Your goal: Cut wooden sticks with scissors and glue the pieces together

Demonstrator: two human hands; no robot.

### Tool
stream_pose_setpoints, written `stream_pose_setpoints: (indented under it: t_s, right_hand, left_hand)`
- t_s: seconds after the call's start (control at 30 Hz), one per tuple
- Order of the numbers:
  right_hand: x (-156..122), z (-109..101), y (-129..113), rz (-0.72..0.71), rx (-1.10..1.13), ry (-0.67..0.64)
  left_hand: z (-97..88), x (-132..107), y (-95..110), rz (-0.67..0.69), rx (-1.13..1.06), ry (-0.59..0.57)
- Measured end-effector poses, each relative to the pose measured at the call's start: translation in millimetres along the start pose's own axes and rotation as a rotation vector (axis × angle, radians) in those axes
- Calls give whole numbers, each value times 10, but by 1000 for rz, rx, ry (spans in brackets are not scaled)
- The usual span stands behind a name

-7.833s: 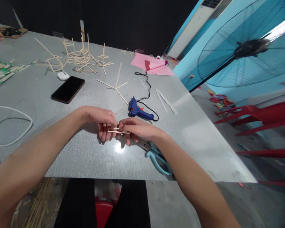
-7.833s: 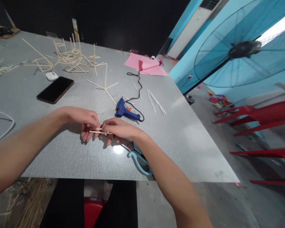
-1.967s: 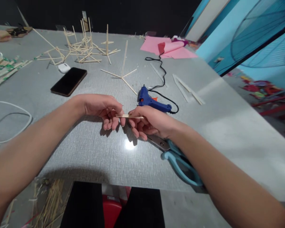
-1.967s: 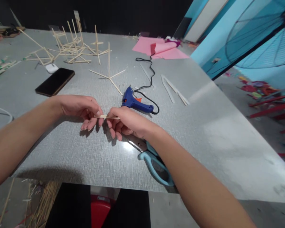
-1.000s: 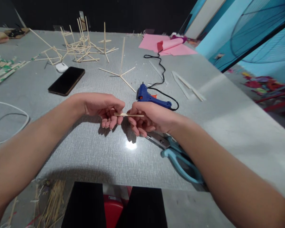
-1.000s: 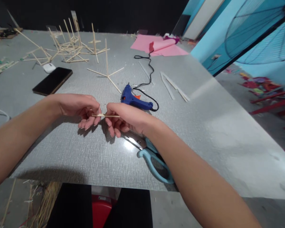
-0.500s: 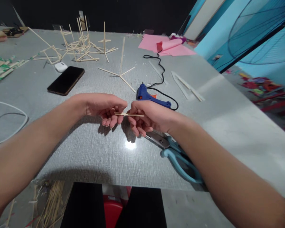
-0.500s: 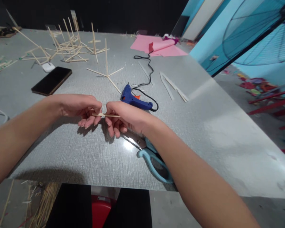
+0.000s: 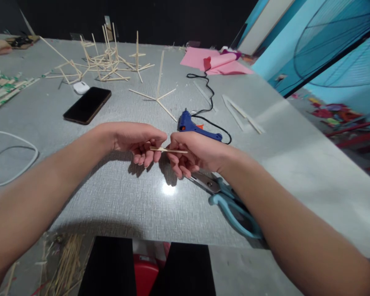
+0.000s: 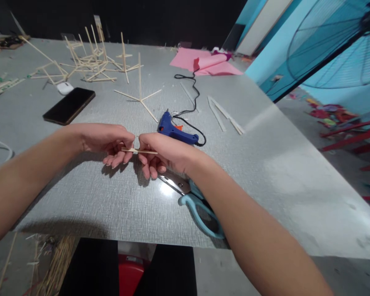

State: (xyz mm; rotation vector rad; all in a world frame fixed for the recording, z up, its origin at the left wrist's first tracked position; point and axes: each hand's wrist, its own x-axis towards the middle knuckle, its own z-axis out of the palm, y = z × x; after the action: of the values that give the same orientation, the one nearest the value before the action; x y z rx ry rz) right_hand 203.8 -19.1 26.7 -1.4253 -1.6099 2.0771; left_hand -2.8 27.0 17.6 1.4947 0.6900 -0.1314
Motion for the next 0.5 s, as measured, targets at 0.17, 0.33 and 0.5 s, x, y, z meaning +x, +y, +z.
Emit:
stream_pose_setpoints:
  t_s: [0.17,0.33,0.5]
  right_hand:
    - [2,-9,1,-10,-14,-15]
    - [-6,-8,-2,-13,-17,-16]
    - [-8,-15,10,-26,-14,-19]
  left_hand:
    - [-8,-2,-31,28,-15,4]
    - [-5,-15,-31,32,-16,-5]
    - [-22,-18,-52,44,-30,-20]
